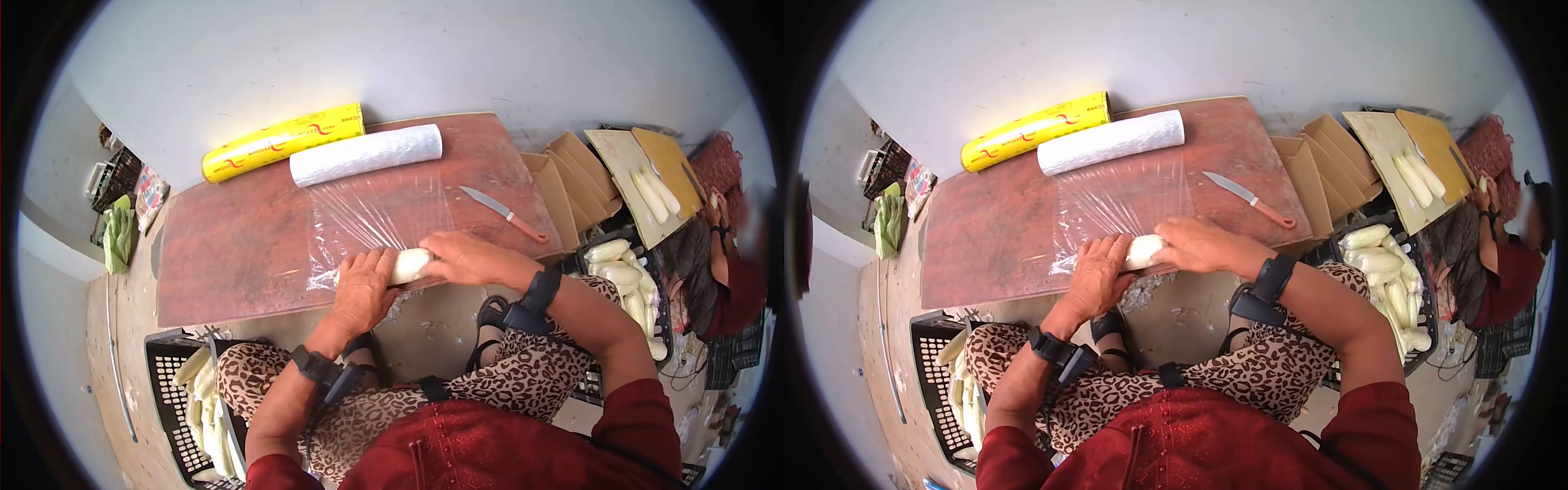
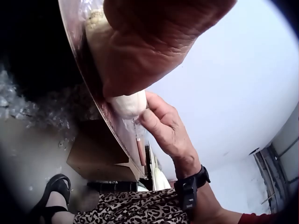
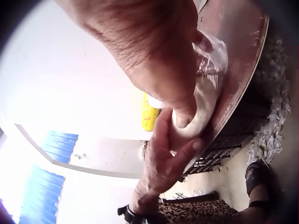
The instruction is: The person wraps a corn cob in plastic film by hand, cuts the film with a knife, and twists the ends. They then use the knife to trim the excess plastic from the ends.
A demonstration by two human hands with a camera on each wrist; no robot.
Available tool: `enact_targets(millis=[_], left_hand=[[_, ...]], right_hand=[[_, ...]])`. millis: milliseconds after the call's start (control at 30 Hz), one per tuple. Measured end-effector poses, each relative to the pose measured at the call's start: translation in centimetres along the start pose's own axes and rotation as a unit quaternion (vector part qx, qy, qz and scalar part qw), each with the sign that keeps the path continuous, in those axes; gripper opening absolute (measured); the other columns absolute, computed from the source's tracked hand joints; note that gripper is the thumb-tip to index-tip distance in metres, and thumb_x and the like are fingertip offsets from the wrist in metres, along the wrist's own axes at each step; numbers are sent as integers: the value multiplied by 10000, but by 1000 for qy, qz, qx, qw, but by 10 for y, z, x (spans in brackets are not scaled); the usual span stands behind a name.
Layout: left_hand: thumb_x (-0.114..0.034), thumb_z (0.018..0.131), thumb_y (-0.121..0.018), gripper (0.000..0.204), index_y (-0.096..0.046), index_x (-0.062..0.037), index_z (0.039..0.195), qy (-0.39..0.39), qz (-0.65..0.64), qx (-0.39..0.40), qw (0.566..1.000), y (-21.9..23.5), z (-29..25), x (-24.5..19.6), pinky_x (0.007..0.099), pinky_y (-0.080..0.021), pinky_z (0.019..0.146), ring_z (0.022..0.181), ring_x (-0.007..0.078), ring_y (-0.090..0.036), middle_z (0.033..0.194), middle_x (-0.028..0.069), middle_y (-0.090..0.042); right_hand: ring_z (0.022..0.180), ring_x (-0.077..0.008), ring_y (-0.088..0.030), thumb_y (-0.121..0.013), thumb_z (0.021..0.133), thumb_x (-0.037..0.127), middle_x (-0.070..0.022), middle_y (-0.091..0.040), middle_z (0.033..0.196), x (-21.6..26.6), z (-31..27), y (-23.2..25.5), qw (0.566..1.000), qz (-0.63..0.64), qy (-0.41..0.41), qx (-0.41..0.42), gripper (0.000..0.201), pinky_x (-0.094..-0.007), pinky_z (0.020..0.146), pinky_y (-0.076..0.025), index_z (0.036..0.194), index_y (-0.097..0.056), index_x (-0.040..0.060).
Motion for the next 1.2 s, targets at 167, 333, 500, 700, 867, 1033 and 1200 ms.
enact_targets(millis=[167,333,500,700,867,1033,1200], left_hand=[[-150,740,-774,669,-456,-26,1316,-1,24,-16,1000,0,1,-2,457,-370,992,1099,335,-528,1189,153,-569],[-159,738,-774,641,-465,-37,1286,-15,40,-34,999,0,1,-3,449,-371,976,1076,311,-533,1180,135,-569],[-128,718,-779,686,-448,-34,1311,-6,32,-21,999,-1,1,-2,473,-369,1000,1106,346,-526,1189,154,-568],[-126,727,-774,672,-452,-34,1309,-5,28,-25,999,-2,0,0,475,-366,1008,1119,348,-524,1206,155,-567],[-122,732,-770,671,-451,-32,1316,-2,26,-19,999,-1,-2,-1,478,-363,1016,1138,349,-521,1232,162,-559],[-108,734,-765,678,-453,-48,1332,-13,18,-49,999,-1,-4,0,487,-364,1015,1161,373,-494,1288,194,-510],[-89,733,-756,655,-480,-77,1327,3,8,-59,998,1,-7,0,495,-369,997,1145,396,-472,1266,225,-486]], right_hand=[[960,-370,-607,-602,869,78,-175,-633,972,-49,-2,44,990,12,-55,-133,116,-436,844,-483,965,-635,21],[1017,-368,-588,-608,816,-34,-162,-599,1010,-72,-5,44,989,-40,-85,-115,205,-439,826,-484,1001,-602,55],[997,-384,-586,-583,807,-21,-161,-586,1009,-54,-2,30,989,-115,-56,-76,184,-458,820,-484,965,-613,67],[978,-379,-598,-593,805,25,-173,-586,989,-64,2,20,983,-169,-70,-8,78,-463,796,-481,861,-616,73],[939,-386,-604,-589,808,41,-187,-589,959,-70,-4,17,981,-189,-35,-40,41,-463,772,-479,845,-606,48],[935,-390,-597,-614,809,66,-193,-596,954,-88,-24,28,988,-119,-96,-30,64,-469,783,-474,859,-596,31],[911,-400,-577,-688,792,109,-186,-586,928,-138,-54,55,973,-130,-109,-154,163,-476,779,-465,867,-565,32]])
Point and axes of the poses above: each hand's wrist, its own z-axis towards the middle knuckle, its own y-axis out of the back of the hand, x = y × z, the point moved 8 cm from there along z, towards the middle knuckle
